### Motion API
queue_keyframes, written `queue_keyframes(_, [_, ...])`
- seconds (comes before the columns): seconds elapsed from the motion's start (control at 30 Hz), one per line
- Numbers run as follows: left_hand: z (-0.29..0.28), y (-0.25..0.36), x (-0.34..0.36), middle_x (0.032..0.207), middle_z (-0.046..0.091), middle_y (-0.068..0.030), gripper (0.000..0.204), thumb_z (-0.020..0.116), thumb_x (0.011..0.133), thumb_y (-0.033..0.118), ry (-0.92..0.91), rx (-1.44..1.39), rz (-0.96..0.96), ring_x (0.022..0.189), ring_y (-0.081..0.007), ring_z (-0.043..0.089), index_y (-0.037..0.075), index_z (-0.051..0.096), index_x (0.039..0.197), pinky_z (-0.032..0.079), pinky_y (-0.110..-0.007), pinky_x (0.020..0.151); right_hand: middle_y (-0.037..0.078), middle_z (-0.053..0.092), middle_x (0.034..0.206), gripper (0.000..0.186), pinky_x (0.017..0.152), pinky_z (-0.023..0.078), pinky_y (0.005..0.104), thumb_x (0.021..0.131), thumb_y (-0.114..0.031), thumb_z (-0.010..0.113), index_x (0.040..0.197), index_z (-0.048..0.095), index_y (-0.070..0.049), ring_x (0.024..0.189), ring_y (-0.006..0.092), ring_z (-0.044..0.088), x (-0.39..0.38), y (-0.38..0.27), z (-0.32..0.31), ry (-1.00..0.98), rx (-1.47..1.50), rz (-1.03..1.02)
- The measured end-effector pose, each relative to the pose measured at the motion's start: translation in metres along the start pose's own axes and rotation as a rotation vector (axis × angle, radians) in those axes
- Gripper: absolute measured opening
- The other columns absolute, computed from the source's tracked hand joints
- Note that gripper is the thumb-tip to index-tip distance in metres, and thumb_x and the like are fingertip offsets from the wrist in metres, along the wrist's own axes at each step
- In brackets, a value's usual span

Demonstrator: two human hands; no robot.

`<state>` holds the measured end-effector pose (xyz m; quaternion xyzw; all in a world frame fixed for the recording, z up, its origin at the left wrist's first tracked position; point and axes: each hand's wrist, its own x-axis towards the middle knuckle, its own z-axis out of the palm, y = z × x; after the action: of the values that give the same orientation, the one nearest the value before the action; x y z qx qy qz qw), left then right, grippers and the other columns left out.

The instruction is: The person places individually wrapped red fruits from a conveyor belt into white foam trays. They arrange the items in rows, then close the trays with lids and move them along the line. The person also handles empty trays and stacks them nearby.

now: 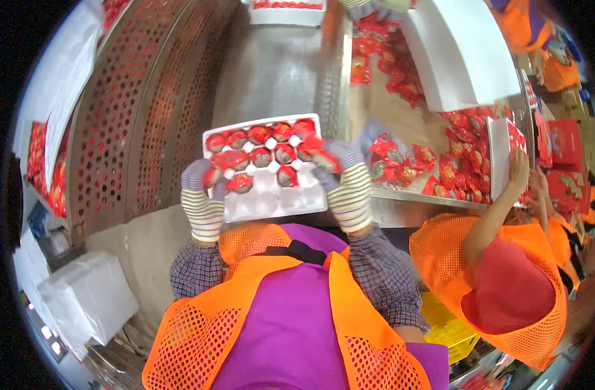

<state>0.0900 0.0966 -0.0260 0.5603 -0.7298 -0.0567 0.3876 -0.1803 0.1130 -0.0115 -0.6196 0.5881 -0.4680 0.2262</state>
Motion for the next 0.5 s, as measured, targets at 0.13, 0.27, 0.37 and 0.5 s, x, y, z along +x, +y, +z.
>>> queue_keyframes(0.13, [-0.017,-0.012,-0.028,0.098,0.058,-0.0140,0.038,0.066,0.064,-0.002,-0.150,0.101,0.058,0.088,-0.0326,0.057,0.006,0.060,0.100,0.049,-0.039,0.077,0.016,0.058,0.105,0.044,0.085,0.045,0.0396,0.064,-0.009,0.073,0.105,0.057,-0.004,0.099,0.0349,0.055,-0.015,-0.012,0.058,-0.312,-0.076,-0.188])
queue_keyframes(0.27, [-0.026,-0.017,-0.053,0.099,0.057,-0.0146,0.038,0.064,0.062,-0.003,-0.234,0.021,-0.089,0.088,-0.0331,0.057,0.007,0.061,0.098,0.049,-0.039,0.077,0.015,0.055,0.105,0.043,0.083,0.046,0.0396,0.070,-0.018,0.071,0.108,0.055,-0.005,0.095,0.0340,0.055,-0.022,-0.010,0.097,-0.541,-0.287,-0.227])
queue_keyframes(0.37, [-0.028,-0.019,-0.058,0.101,0.056,-0.0157,0.039,0.061,0.063,-0.001,-0.494,-0.086,-0.167,0.091,-0.0349,0.056,0.009,0.060,0.101,0.048,-0.042,0.080,0.019,0.054,0.099,0.034,0.073,0.048,0.0430,0.073,-0.018,0.066,0.102,0.055,-0.004,0.087,0.0355,0.057,-0.023,-0.010,0.121,-0.673,-0.536,-0.093])
queue_keyframes(0.5, [-0.020,-0.028,-0.062,0.103,0.056,-0.0146,0.039,0.063,0.063,0.003,-0.718,-0.031,-0.130,0.095,-0.0339,0.055,0.011,0.058,0.101,0.048,-0.041,0.081,0.023,0.054,0.104,0.037,0.068,0.050,0.0431,0.073,-0.019,0.066,0.105,0.056,-0.003,0.085,0.0347,0.060,-0.004,-0.016,0.148,-0.839,-0.805,0.134])
